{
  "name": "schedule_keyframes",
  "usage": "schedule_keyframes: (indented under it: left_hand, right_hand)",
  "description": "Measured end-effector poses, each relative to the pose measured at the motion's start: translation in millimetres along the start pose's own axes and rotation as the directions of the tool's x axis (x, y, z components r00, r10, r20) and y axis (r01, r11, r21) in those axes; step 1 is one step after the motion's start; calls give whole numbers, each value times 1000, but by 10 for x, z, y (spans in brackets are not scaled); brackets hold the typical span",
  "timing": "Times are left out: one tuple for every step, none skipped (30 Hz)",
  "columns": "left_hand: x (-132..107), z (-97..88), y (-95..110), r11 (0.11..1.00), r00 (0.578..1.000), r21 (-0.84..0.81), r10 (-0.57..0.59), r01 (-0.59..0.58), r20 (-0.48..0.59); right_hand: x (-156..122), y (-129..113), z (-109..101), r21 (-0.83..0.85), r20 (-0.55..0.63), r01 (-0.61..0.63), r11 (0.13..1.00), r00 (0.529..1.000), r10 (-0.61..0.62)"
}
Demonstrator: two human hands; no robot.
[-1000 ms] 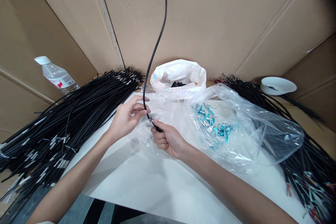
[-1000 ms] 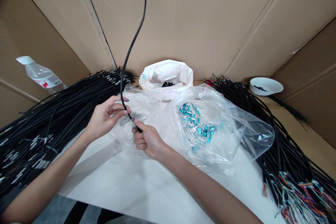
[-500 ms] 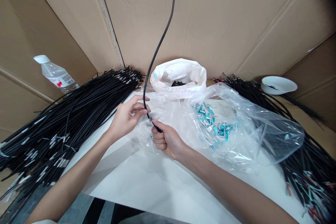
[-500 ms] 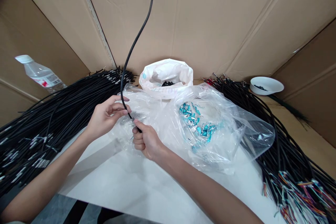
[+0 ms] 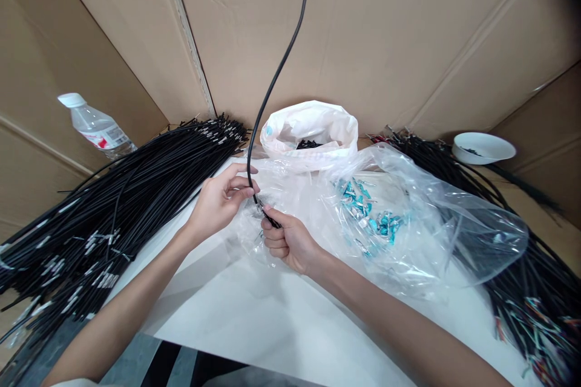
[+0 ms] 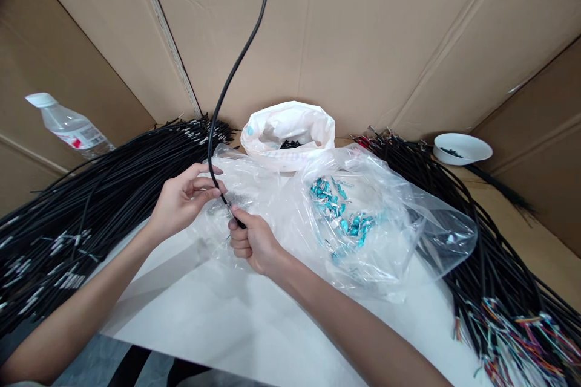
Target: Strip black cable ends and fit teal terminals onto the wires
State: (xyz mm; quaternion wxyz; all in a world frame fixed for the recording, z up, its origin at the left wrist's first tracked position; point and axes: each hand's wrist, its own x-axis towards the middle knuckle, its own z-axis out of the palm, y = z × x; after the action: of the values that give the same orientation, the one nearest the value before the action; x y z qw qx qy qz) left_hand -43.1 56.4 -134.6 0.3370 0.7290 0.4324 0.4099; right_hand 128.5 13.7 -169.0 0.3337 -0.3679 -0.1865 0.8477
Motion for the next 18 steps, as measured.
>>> schedule_keyframes:
  left_hand:
    - [0,0,-4,1000,1000,-3,1,-1,2]
    - [1,0,-8,1000,1000,-6,3,-3,5]
    - [2,0,-12,1000,1000,-11,5,-5,8]
    - [3,0,-16,1000,1000,-14,8,-8,9]
    - [4,0,-19,1000,1000,-16,10,-10,8]
    - [5,1,-20,1000,1000,-16,10,-10,5]
    - [5,3,-19,1000,1000,-15,8,-8,-2]
    - [5,5,-18,1000,1000,-13,6,-6,-6]
    - [5,8,-16,1000,1000,-13,5,-5,-10]
    - [5,12,-15,1000,1000,-14,6,-6,-10]
    - [5,16,-14,1000,1000,-16,6,-6,-7]
    - [5,21,-15,1000,1000,-20,6,-6,-3]
    - [5,24,-17,1000,1000,-25,7,-7,1]
    - [5,27,-21,1000,1000,-30,5,-5,5]
    - [5,27,-26,999,1000,-33,4,-4,7]
    - [4,27,-32,999,1000,-35,2,-1,9]
    - [3,25,-37,999,1000,-35,0,0,10]
    - [2,24,-43,999,1000,-32,0,0,11]
  right_hand:
    - [5,-4,-11,0,9,-8,1000,1000,8]
    - [8,-8,-18,0,17,-15,1000,1000,15]
    - [10,-12,-22,1,20,-20,1000,1000,20]
    - [10,-16,-22,3,20,-21,1000,1000,21]
    - [10,-19,-19,6,17,-19,1000,1000,19]
    - [9,-21,-13,11,12,-17,1000,1000,17]
    - [7,-21,-7,16,5,-18,1000,1000,18]
    - [6,-20,0,23,-4,-18,1000,1000,18]
    - [3,-17,7,29,-15,-19,999,1000,20]
    - [0,-14,13,34,-26,-22,999,999,23]
    - [-4,-9,18,38,-36,-25,999,999,26]
    - [-9,-5,23,41,-45,-28,999,999,30]
    - [-14,-1,28,45,-51,-31,999,998,33]
    - [-21,2,33,48,-58,-33,998,998,36]
    - [-27,3,38,51,-67,-34,998,997,38]
    - [-33,3,44,54,-75,-34,998,997,38]
    - [-37,1,48,56,-81,-34,998,996,39]
    - [-38,-2,52,57,-85,-36,998,996,41]
